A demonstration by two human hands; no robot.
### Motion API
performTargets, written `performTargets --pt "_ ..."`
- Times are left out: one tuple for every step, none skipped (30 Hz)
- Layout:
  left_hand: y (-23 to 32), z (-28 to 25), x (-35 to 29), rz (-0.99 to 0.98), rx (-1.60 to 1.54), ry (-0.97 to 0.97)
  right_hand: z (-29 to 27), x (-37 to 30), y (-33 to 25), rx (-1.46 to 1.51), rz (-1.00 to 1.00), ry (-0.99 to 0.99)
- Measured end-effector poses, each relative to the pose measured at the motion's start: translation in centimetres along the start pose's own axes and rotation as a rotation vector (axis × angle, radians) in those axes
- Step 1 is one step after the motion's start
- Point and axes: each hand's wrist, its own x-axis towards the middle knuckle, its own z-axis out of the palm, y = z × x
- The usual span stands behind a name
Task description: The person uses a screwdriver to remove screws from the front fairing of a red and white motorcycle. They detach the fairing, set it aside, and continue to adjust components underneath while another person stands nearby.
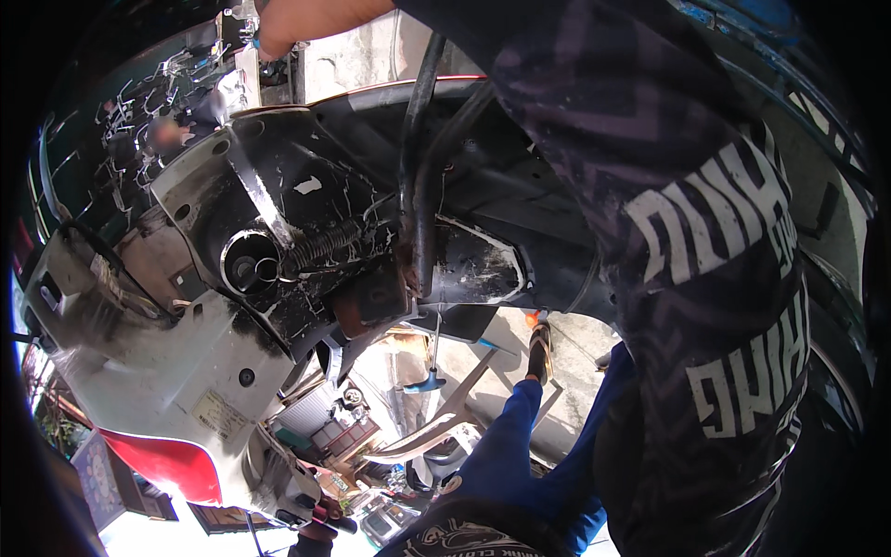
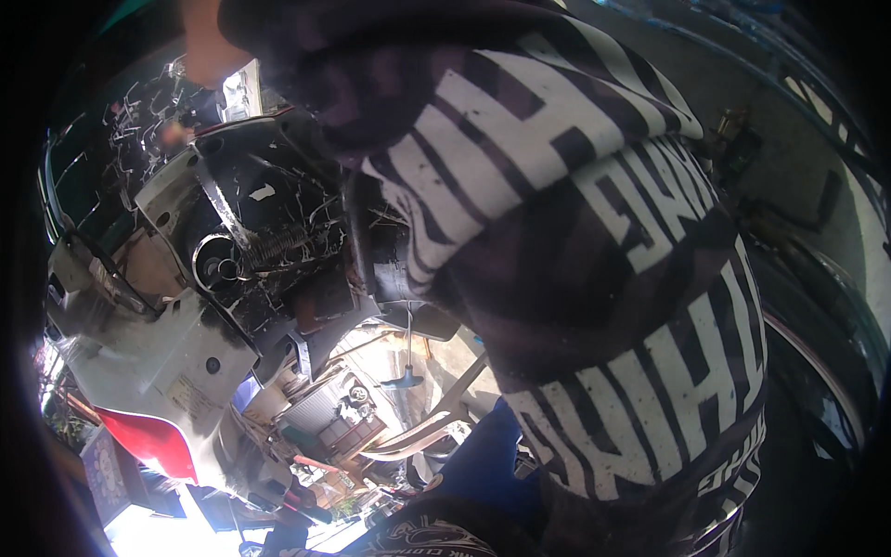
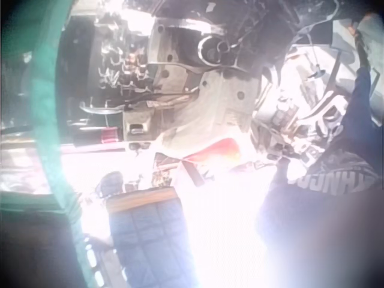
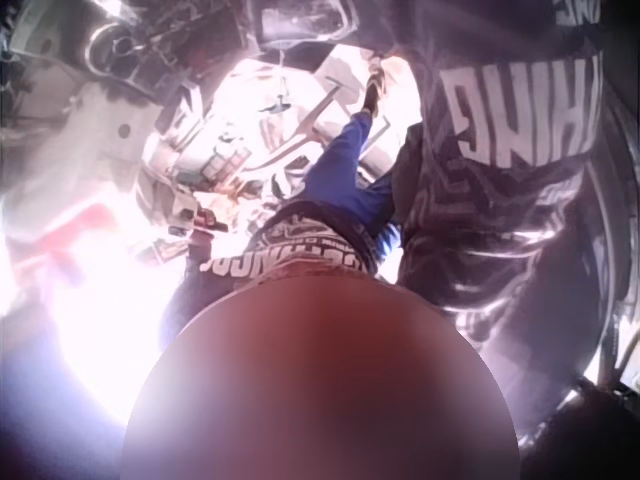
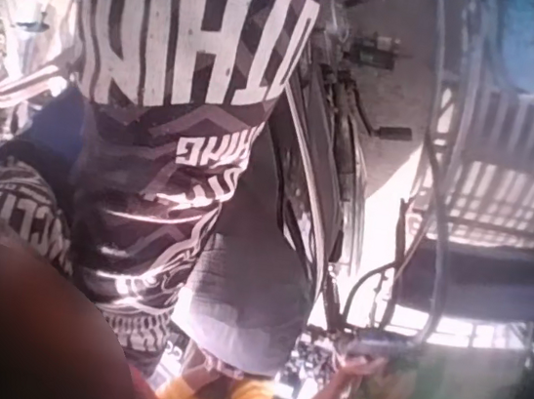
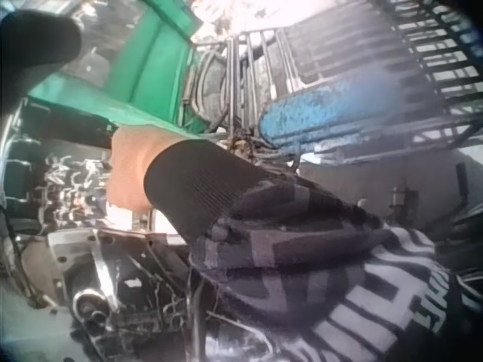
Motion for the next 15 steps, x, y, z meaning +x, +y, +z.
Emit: performTargets --pt "-0.3 0.5 0.8 0.001 0.006 -0.009 0.6 0.3 0.3 0.002 -0.006 0.004" --pt "-0.6 1.0 1.4 0.015 -0.001 -0.009 1.4 0.6 0.5 -0.006 -0.01 0.012" --pt "-0.9 1.5 2.1 0.02 -0.008 -0.026 2.6 0.8 0.9 -0.023 -0.01 0.024" --pt "-1.2 1.9 2.7 0.032 -0.012 -0.039 4.2 1.3 1.0 -0.072 0.0 0.046" --pt "-1.3 2.6 3.2 0.049 -0.023 -0.05 6.1 1.8 0.4 -0.205 0.028 0.079" --pt "-1.7 2.6 3.7 0.067 -0.035 -0.058 7.4 0.8 1.4 -0.236 0.069 0.095" --pt "-1.5 3.0 3.8 0.082 -0.054 -0.068 7.0 0.5 2.3 -0.284 0.107 0.12" --pt "-1.9 2.7 4.3 0.105 -0.071 -0.076 8.7 -0.5 2.4 -0.255 0.192 0.185" --pt "-1.7 2.6 4.3 0.122 -0.089 -0.088 9.8 -1.5 2.0 -0.244 0.265 0.283" --pt "-1.9 2.3 4.5 0.139 -0.115 -0.09 10.6 -2.1 1.9 -0.246 0.284 0.326" --pt "-1.8 1.9 4.5 0.154 -0.134 -0.089 11.0 -3.0 1.4 -0.246 0.27 0.404" --pt "-1.8 1.6 4.2 0.168 -0.155 -0.088 11.3 -4.1 0.7 -0.263 0.303 0.392" --pt "-1.6 1.4 4.0 0.186 -0.172 -0.086 11.3 -5.4 -0.1 -0.281 0.256 0.448" --pt "-1.3 1.3 3.3 0.201 -0.171 -0.062 10.9 -6.9 -1.0 -0.288 0.258 0.401" --pt "-1.1 1.4 2.7 0.174 -0.16 0.015 9.5 -9.4 -2.2 -0.302 0.129 0.422"
